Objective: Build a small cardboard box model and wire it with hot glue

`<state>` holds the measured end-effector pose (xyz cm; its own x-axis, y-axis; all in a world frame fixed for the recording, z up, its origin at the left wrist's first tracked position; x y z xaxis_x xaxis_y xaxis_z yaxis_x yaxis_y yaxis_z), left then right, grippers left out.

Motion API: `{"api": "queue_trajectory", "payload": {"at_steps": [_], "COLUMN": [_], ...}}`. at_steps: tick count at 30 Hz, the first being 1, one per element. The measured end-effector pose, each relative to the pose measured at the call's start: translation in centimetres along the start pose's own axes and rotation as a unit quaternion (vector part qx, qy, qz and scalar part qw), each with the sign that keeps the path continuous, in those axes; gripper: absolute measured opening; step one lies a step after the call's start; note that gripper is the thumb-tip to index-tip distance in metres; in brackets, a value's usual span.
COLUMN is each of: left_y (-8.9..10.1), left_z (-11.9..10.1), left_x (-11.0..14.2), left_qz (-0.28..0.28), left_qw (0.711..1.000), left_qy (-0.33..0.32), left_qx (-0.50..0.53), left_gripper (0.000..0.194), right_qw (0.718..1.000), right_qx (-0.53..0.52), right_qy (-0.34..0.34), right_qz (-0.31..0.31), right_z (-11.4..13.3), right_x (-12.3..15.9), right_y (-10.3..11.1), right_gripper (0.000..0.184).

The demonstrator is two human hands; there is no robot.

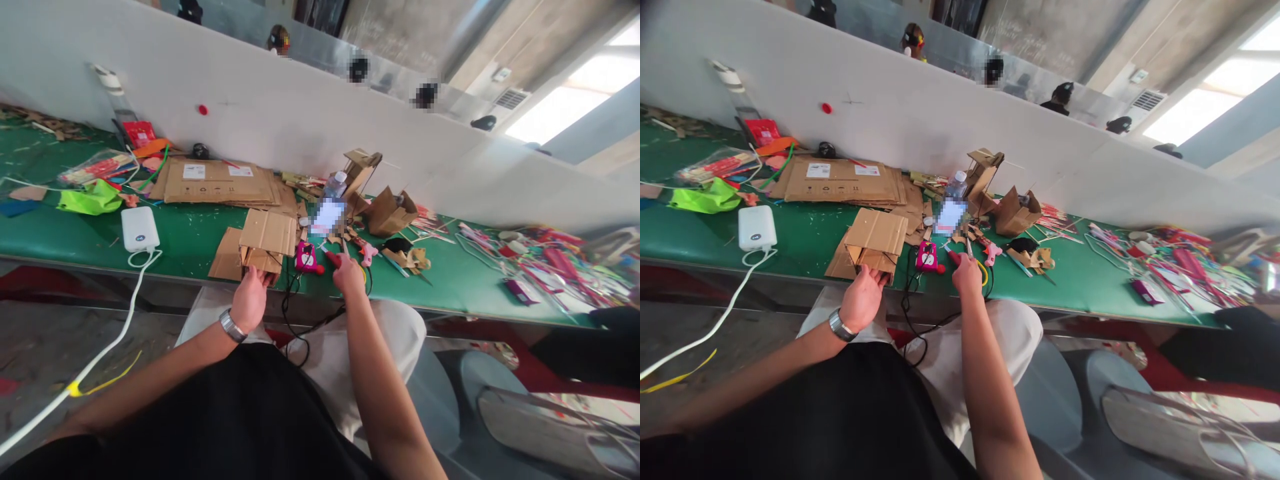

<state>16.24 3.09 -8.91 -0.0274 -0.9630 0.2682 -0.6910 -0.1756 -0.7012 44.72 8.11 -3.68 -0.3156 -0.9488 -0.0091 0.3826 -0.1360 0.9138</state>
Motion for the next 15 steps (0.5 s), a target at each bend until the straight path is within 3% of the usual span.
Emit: {"api": "queue_trajectory", "payload": {"at_steps": [6,9,12,15], "left_y": [-0.1,-0.3,-0.6,-0.5], "left_z": [-0.1,-0.3,-0.4,-0.3], "left_x": [0.1,0.1,0.1,0.0], "left_qz": [-0.004,0.007,0.024,0.028], "left_qw": [1.0,0.999,0.998,0.997], "left_qy": [-0.003,-0.017,-0.028,-0.031], "left_qx": [-0.016,-0.032,-0.046,-0.062], "left_gripper": [0.029,0.031,0.032,0.032], "right_qw": [0.996,0.976,0.932,0.907], "right_qx": [-0.041,-0.148,-0.279,-0.312], "right_qy": [-0.013,0.012,0.11,0.228], "right_qz": [-0.075,-0.161,-0.206,-0.168], "right_z": [0.2,0.5,2.3,6.0], "right_x": [0.8,3.1,6.6,10.3], "right_y": [3.9,7.0,9.1,8.9], "right_gripper": [0.046,0.041,0.038,0.035]}}
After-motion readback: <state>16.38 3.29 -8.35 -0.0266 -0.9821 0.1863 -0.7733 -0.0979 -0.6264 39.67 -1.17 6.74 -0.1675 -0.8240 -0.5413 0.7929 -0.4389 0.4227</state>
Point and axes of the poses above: each hand's wrist, its own x-axis away from the middle knuckle, its own y-axis out of the back of the hand, z = x × y, the point moved 10 cm from there along -x, towards the middle knuckle, and after that the axes turned 13 degrees about -x, right-handed, at the moved point
